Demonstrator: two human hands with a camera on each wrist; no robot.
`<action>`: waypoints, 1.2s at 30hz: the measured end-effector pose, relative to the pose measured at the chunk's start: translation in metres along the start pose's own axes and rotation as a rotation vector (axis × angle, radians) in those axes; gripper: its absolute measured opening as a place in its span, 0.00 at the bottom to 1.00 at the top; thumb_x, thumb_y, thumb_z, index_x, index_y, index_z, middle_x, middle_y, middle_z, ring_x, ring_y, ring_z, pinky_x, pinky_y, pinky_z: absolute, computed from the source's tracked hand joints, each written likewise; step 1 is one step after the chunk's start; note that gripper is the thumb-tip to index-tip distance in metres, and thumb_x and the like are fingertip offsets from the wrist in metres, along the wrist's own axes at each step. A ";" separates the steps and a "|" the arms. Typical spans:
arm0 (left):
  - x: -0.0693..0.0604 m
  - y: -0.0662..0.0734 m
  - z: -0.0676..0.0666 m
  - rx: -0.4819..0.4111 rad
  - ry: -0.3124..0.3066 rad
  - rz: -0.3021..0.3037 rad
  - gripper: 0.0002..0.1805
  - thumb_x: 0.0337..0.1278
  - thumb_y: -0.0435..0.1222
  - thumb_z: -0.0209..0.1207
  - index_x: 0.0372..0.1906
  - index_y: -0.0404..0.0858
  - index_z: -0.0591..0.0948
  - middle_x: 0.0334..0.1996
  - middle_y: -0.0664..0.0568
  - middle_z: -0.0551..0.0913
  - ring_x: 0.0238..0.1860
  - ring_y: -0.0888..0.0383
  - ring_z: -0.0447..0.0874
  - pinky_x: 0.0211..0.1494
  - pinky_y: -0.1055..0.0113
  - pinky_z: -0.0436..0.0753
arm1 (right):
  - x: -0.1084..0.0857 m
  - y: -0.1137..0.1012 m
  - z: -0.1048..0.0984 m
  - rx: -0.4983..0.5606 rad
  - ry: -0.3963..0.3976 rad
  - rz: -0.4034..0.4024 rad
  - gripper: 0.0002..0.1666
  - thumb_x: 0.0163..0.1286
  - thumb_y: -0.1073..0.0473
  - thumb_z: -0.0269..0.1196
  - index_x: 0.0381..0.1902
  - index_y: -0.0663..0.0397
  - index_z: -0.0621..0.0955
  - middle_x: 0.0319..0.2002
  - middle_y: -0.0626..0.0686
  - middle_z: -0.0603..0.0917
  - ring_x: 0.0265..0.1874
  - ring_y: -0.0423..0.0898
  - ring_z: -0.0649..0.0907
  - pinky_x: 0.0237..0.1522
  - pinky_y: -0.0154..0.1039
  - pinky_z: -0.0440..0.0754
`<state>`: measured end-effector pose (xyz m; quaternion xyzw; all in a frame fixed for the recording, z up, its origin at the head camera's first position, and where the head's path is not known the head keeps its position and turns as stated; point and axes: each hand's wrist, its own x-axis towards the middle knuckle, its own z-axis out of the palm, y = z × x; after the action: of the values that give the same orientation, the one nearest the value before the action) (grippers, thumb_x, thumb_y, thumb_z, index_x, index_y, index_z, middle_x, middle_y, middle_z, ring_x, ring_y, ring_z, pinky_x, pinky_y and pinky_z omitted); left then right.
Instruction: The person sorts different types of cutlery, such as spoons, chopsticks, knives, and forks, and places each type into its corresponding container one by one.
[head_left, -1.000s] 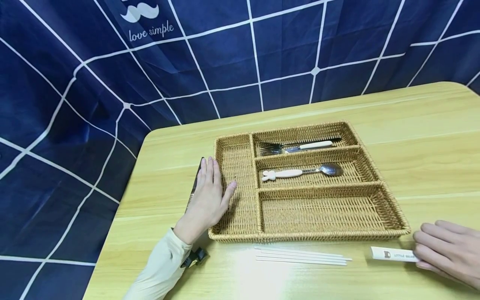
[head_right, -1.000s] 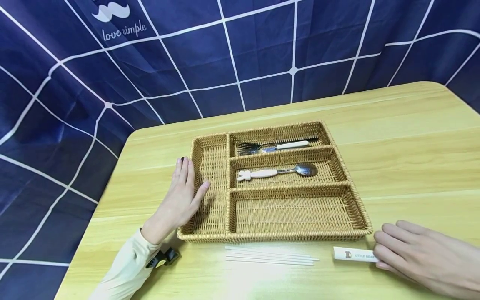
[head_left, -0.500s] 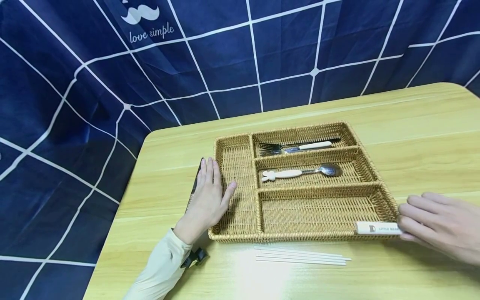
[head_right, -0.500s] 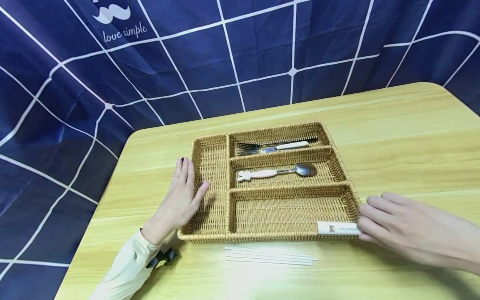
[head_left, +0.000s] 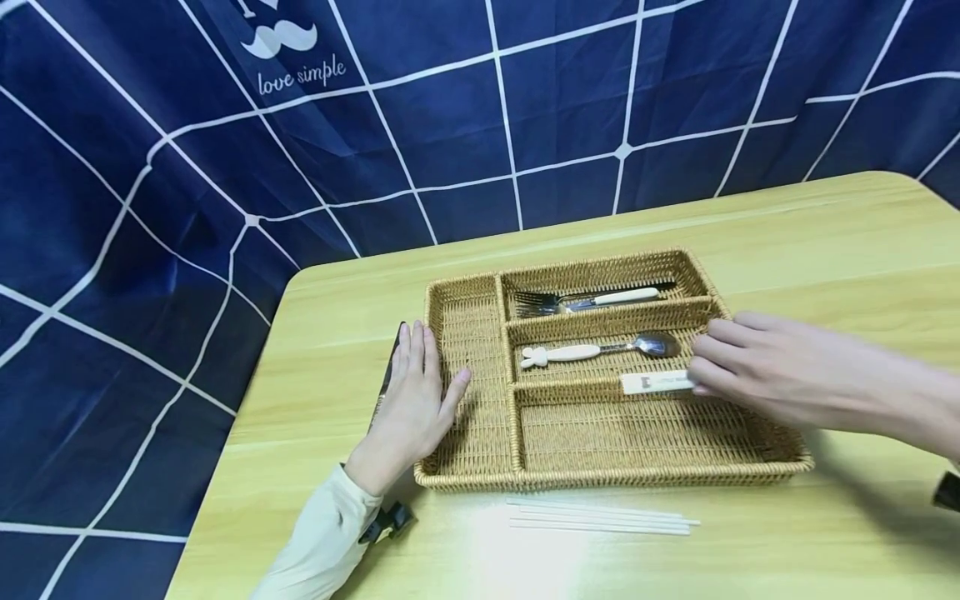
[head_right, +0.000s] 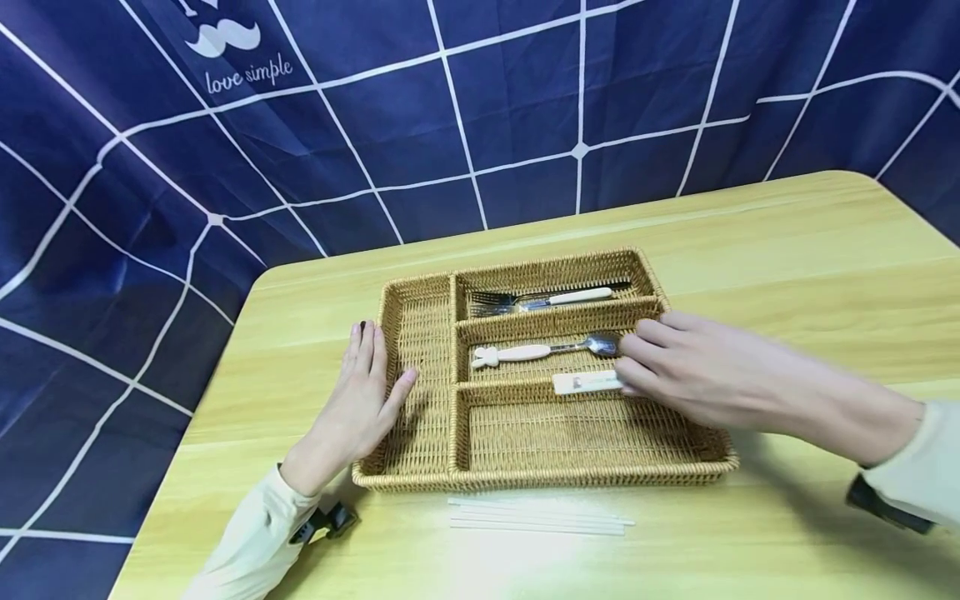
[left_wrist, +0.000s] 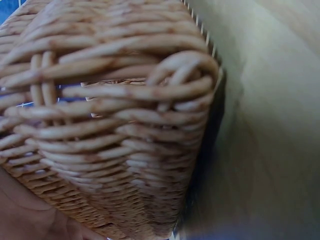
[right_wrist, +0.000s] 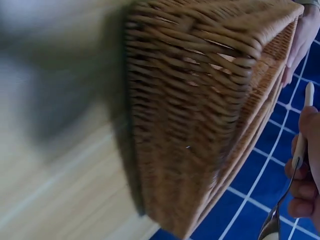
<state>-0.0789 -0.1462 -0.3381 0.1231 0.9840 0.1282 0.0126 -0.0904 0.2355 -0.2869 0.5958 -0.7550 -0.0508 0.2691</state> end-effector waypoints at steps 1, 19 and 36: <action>0.000 0.000 0.000 0.000 -0.002 -0.002 0.42 0.74 0.55 0.35 0.73 0.25 0.41 0.74 0.33 0.33 0.75 0.40 0.27 0.75 0.53 0.38 | 0.005 0.000 0.002 -0.002 0.001 0.002 0.26 0.81 0.51 0.30 0.29 0.53 0.69 0.27 0.50 0.66 0.26 0.49 0.66 0.25 0.42 0.63; -0.010 -0.006 0.003 -0.005 0.022 0.002 0.42 0.74 0.54 0.37 0.73 0.23 0.43 0.74 0.32 0.34 0.75 0.38 0.29 0.76 0.50 0.40 | 0.046 -0.004 0.049 -0.072 -0.042 0.038 0.28 0.80 0.53 0.24 0.31 0.55 0.68 0.25 0.50 0.68 0.26 0.46 0.69 0.27 0.40 0.75; -0.002 0.000 0.001 0.000 0.002 -0.001 0.42 0.74 0.55 0.35 0.73 0.25 0.41 0.74 0.33 0.33 0.75 0.40 0.27 0.76 0.51 0.39 | 0.084 0.017 0.035 0.030 -0.320 0.102 0.14 0.73 0.50 0.53 0.33 0.56 0.73 0.30 0.52 0.78 0.30 0.48 0.78 0.34 0.40 0.82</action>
<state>-0.0772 -0.1460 -0.3385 0.1224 0.9841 0.1283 0.0117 -0.1332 0.1542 -0.2810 0.5451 -0.8180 -0.1201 0.1390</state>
